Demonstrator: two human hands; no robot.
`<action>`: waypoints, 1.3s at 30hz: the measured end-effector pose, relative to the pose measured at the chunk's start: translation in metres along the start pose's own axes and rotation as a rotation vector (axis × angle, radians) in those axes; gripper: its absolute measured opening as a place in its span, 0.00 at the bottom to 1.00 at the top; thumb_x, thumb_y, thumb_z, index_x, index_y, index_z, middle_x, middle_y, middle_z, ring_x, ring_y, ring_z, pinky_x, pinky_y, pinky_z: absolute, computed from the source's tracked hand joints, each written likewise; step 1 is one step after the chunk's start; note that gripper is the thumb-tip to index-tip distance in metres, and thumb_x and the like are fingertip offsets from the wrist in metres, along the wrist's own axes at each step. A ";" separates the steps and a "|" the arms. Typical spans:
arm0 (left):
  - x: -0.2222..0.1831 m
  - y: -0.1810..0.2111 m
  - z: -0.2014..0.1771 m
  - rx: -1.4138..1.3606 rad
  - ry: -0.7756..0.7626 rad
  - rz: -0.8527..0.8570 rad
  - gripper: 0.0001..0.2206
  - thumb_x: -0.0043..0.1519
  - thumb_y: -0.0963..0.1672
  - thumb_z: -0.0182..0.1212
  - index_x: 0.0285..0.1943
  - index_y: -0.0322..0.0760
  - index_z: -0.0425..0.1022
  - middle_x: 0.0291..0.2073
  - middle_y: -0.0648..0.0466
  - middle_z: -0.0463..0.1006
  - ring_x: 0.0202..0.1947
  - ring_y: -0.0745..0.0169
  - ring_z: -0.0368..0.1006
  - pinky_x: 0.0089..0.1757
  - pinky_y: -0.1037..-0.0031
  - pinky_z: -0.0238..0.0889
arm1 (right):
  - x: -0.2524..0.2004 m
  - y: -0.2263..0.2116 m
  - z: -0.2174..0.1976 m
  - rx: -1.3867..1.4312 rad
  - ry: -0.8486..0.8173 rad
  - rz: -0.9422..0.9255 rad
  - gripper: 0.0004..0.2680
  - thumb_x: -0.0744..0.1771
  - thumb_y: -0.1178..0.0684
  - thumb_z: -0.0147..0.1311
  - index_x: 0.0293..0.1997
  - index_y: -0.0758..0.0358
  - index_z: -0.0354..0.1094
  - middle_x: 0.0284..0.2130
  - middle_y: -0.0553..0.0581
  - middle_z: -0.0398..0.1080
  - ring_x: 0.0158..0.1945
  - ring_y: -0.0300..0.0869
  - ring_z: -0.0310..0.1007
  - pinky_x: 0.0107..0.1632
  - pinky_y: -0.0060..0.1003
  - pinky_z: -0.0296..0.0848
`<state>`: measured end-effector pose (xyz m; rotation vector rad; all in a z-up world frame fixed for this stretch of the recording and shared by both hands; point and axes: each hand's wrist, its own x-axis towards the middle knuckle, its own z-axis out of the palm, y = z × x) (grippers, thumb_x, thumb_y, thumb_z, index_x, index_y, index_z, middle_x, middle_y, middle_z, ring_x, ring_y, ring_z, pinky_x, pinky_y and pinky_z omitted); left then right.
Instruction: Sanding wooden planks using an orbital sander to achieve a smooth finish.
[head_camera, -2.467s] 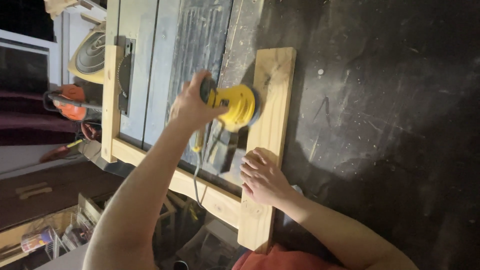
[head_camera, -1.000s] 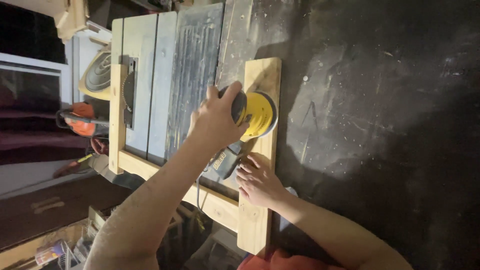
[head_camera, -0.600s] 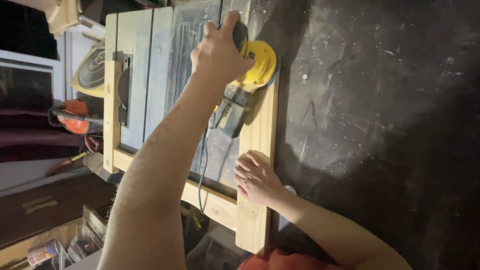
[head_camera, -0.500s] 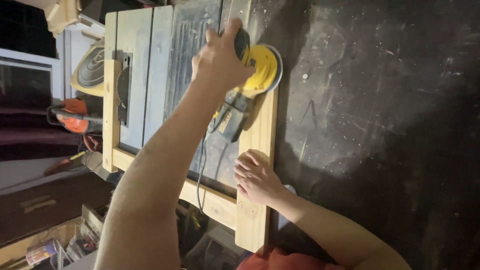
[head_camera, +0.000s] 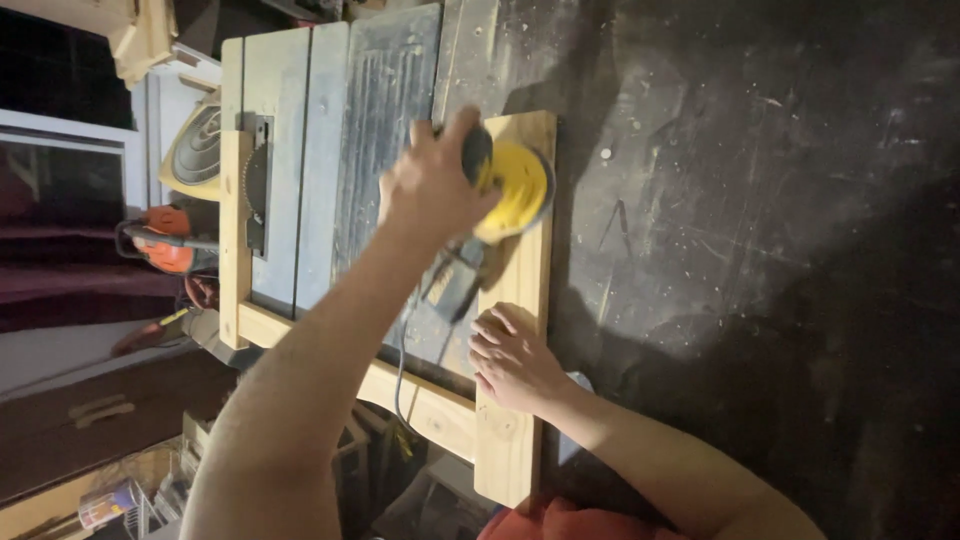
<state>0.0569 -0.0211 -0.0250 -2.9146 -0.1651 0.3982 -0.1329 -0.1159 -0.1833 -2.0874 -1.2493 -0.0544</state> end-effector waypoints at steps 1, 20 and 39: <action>0.012 0.010 -0.016 -0.003 -0.004 0.002 0.43 0.50 0.56 0.77 0.76 0.64 0.57 0.58 0.42 0.67 0.50 0.26 0.79 0.44 0.41 0.74 | -0.002 0.000 0.004 0.001 -0.003 0.004 0.11 0.64 0.44 0.61 0.40 0.60 0.79 0.44 0.54 0.77 0.62 0.46 0.67 0.75 0.58 0.51; -0.057 0.008 -0.041 -0.120 -0.268 -0.146 0.33 0.58 0.50 0.72 0.72 0.64 0.59 0.64 0.42 0.61 0.57 0.35 0.70 0.53 0.41 0.71 | -0.004 -0.003 0.006 -0.097 0.112 -0.013 0.10 0.67 0.43 0.59 0.44 0.56 0.79 0.47 0.50 0.78 0.63 0.49 0.70 0.76 0.59 0.53; 0.025 -0.006 -0.045 -0.239 -0.097 -0.160 0.39 0.53 0.43 0.76 0.72 0.59 0.58 0.63 0.38 0.63 0.52 0.34 0.74 0.44 0.53 0.81 | -0.007 -0.002 0.014 -0.040 0.098 -0.007 0.09 0.67 0.43 0.59 0.43 0.55 0.78 0.50 0.50 0.77 0.66 0.49 0.68 0.78 0.61 0.49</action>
